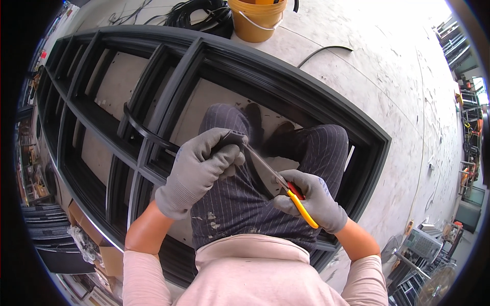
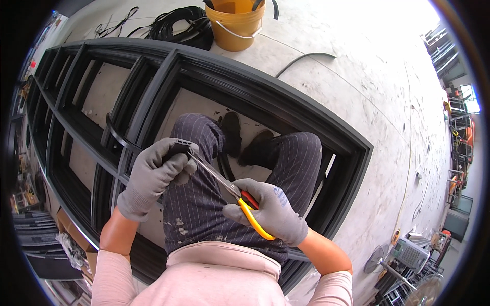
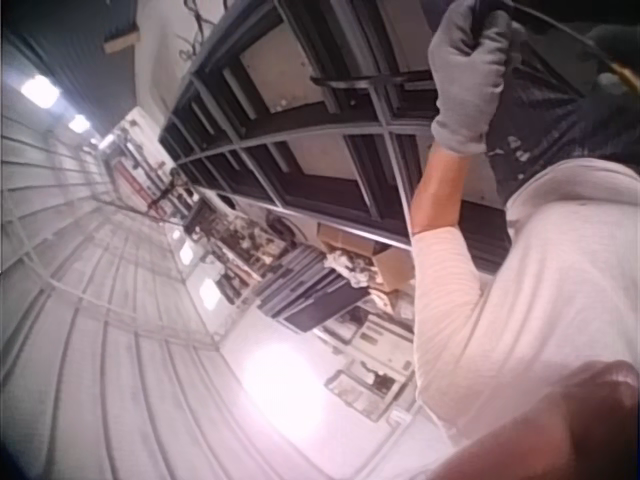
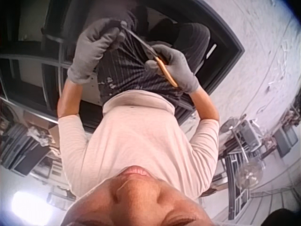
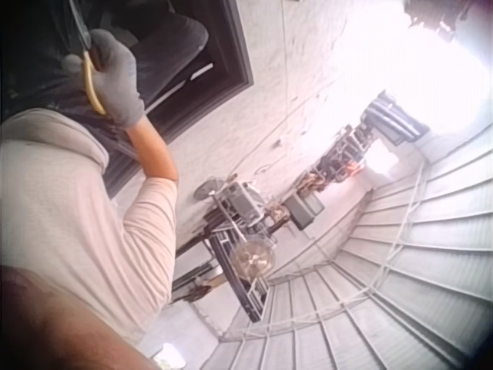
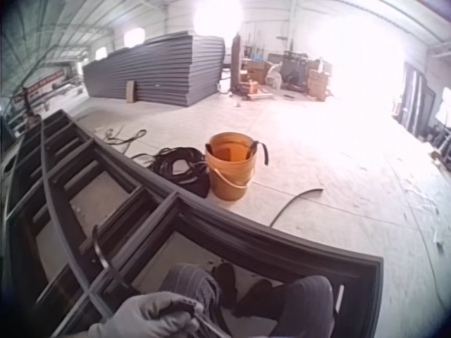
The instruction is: Fitting and trimming rubber gaskets into a metal frame structure.
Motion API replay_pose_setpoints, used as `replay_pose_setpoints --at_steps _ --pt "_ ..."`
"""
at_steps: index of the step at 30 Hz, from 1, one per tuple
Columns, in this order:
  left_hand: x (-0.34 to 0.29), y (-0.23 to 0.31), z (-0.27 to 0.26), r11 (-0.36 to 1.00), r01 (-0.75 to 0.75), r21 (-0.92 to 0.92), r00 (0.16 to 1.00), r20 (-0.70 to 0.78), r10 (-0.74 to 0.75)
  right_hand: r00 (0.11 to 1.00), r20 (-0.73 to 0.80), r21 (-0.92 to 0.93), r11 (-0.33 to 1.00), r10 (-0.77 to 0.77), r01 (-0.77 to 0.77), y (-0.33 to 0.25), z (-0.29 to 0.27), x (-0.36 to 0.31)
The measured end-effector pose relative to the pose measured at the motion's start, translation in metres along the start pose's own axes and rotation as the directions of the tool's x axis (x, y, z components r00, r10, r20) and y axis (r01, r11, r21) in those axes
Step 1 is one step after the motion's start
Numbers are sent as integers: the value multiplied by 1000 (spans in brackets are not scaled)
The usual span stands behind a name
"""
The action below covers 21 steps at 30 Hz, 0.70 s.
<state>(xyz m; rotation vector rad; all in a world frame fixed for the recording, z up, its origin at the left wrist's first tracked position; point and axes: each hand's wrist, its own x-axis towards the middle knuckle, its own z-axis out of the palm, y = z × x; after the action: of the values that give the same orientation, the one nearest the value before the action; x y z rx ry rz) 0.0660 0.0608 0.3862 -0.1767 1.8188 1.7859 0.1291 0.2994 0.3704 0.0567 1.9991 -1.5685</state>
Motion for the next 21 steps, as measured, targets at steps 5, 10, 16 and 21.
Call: replay_pose_setpoints --at_steps 5,10,16,21 --pt "-1 -6 7 996 -58 67 998 -33 60 998 -27 -105 993 -63 60 0 1 3" --pt "-1 -9 11 995 -97 2 992 -83 96 995 -58 -87 994 -77 71 4 4 5" --pt "0 -2 9 998 -9 -54 998 -55 6 989 -55 -43 990 -140 138 8 4 6" --pt "0 2 1 999 39 -30 999 -8 -39 994 -11 -25 994 -108 107 12 7 8"
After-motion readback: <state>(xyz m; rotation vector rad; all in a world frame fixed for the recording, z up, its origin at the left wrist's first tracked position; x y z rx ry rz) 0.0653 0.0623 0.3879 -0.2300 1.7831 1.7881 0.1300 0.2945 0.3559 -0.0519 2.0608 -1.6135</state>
